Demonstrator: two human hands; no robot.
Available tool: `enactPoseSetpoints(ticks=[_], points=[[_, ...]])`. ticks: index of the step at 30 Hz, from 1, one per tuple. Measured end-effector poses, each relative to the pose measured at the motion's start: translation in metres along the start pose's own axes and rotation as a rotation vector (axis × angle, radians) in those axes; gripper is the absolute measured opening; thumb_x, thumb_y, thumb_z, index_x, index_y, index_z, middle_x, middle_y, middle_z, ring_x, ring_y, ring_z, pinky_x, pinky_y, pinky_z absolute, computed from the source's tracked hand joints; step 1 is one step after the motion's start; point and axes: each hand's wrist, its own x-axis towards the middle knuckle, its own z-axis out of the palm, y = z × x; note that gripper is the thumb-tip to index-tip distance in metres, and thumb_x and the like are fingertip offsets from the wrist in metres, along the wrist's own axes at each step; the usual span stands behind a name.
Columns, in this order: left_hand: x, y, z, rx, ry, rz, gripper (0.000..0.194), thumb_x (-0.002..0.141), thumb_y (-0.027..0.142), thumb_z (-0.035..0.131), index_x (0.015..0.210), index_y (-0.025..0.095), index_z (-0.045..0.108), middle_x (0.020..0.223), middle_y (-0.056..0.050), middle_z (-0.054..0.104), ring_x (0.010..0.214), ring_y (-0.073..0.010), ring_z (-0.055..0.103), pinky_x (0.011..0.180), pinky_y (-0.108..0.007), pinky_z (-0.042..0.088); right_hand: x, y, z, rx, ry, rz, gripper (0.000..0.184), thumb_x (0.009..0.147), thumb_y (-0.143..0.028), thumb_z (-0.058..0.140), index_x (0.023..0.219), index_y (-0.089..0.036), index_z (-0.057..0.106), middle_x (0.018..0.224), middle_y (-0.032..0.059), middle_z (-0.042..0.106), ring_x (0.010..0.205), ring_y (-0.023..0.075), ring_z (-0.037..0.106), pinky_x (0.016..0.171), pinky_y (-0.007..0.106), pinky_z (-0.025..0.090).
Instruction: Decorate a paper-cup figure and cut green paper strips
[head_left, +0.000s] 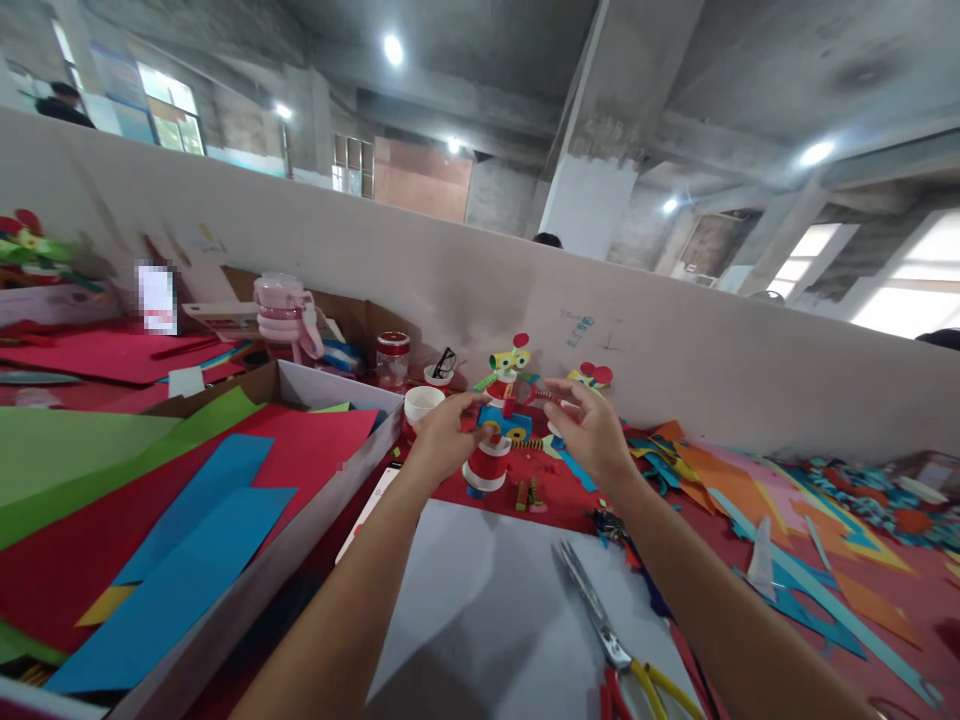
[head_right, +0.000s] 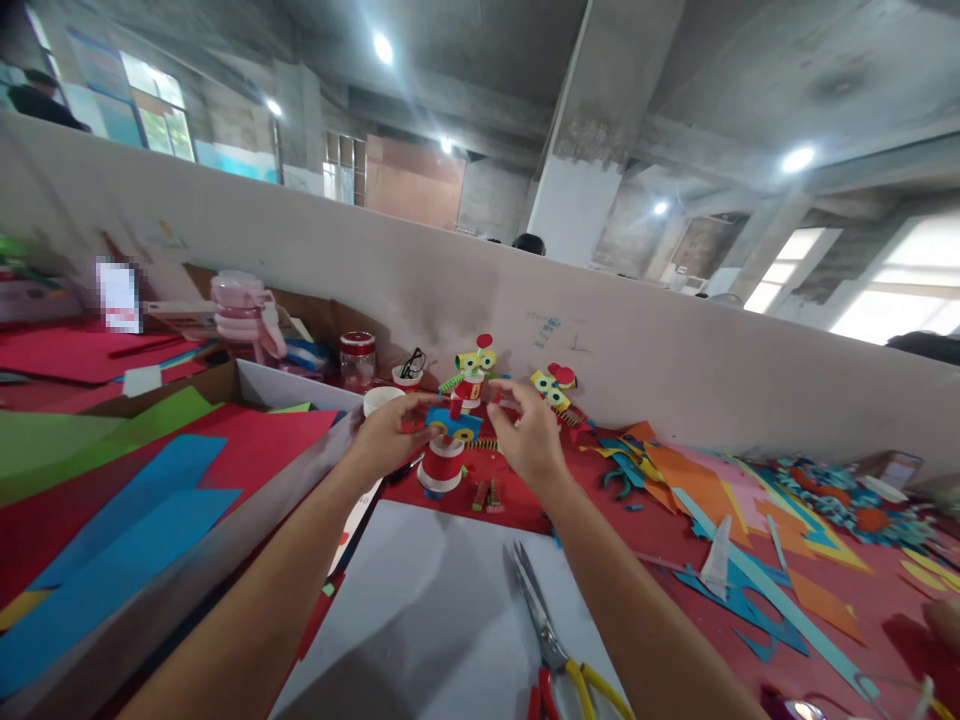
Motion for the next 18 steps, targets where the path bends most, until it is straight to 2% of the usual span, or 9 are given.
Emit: enactPoseSetpoints(ticks=[3, 5, 10, 14, 16, 18], points=[[0.001, 0.001, 0.001, 0.041, 0.001, 0.021, 0.038, 0.064, 0.016, 0.072, 0.101, 0.024, 0.073, 0.1, -0.005, 0.073, 0.096, -0.0227, 0.065, 0.088, -0.036, 0.051, -0.018, 0.002, -0.005, -0.009, 0.096, 0.042, 0.029, 0.081, -0.026, 0.056, 0.108, -0.021, 0.063, 0.116, 0.01, 0.067, 0.109, 0.0249, 0.062, 0.089, 0.042, 0.053], [0.001, 0.002, 0.001, 0.057, 0.011, 0.026, 0.036, 0.064, 0.016, 0.072, 0.098, 0.024, 0.073, 0.099, -0.004, 0.073, 0.096, -0.0231, 0.066, 0.087, -0.036, 0.051, -0.028, 0.002, -0.006, -0.021, 0.111, 0.054, 0.031, 0.079, -0.027, 0.057, 0.109, -0.021, 0.062, 0.118, 0.0105, 0.066, 0.112, 0.0255, 0.06, 0.091, 0.042, 0.051], [0.0, 0.007, -0.001, 0.09, -0.001, 0.046, 0.034, 0.065, 0.018, 0.07, 0.098, 0.027, 0.072, 0.101, -0.002, 0.073, 0.1, -0.0226, 0.065, 0.091, -0.036, 0.05, -0.038, -0.003, -0.001, -0.073, 0.031, 0.055, 0.036, 0.075, -0.022, 0.061, 0.111, -0.022, 0.061, 0.119, 0.0086, 0.066, 0.114, 0.0251, 0.058, 0.099, 0.045, 0.045], [-0.001, 0.014, -0.004, 0.091, -0.033, 0.07, 0.036, 0.066, 0.018, 0.068, 0.101, 0.024, 0.069, 0.104, -0.003, 0.072, 0.098, -0.021, 0.066, 0.094, -0.037, 0.048, -0.037, -0.004, 0.011, -0.118, -0.045, 0.07, 0.046, 0.069, -0.018, 0.066, 0.114, -0.024, 0.06, 0.122, 0.0071, 0.065, 0.118, 0.0266, 0.055, 0.102, 0.047, 0.042], [-0.004, 0.018, -0.007, 0.086, 0.031, 0.066, 0.039, 0.065, 0.02, 0.069, 0.105, 0.022, 0.067, 0.106, -0.005, 0.071, 0.1, -0.022, 0.065, 0.092, -0.037, 0.049, -0.036, -0.003, 0.016, -0.138, -0.068, 0.084, 0.051, 0.068, -0.017, 0.067, 0.118, -0.024, 0.059, 0.124, 0.0073, 0.063, 0.121, 0.028, 0.052, 0.103, 0.049, 0.04], [-0.013, 0.02, -0.012, 0.065, 0.217, 0.068, 0.042, 0.068, 0.025, 0.069, 0.11, 0.021, 0.064, 0.112, -0.007, 0.068, 0.101, -0.0222, 0.063, 0.089, -0.037, 0.05, -0.035, -0.001, 0.018, -0.152, -0.082, 0.098, 0.056, 0.067, -0.016, 0.067, 0.122, -0.024, 0.056, 0.127, 0.008, 0.061, 0.123, 0.0292, 0.05, 0.104, 0.051, 0.038]])
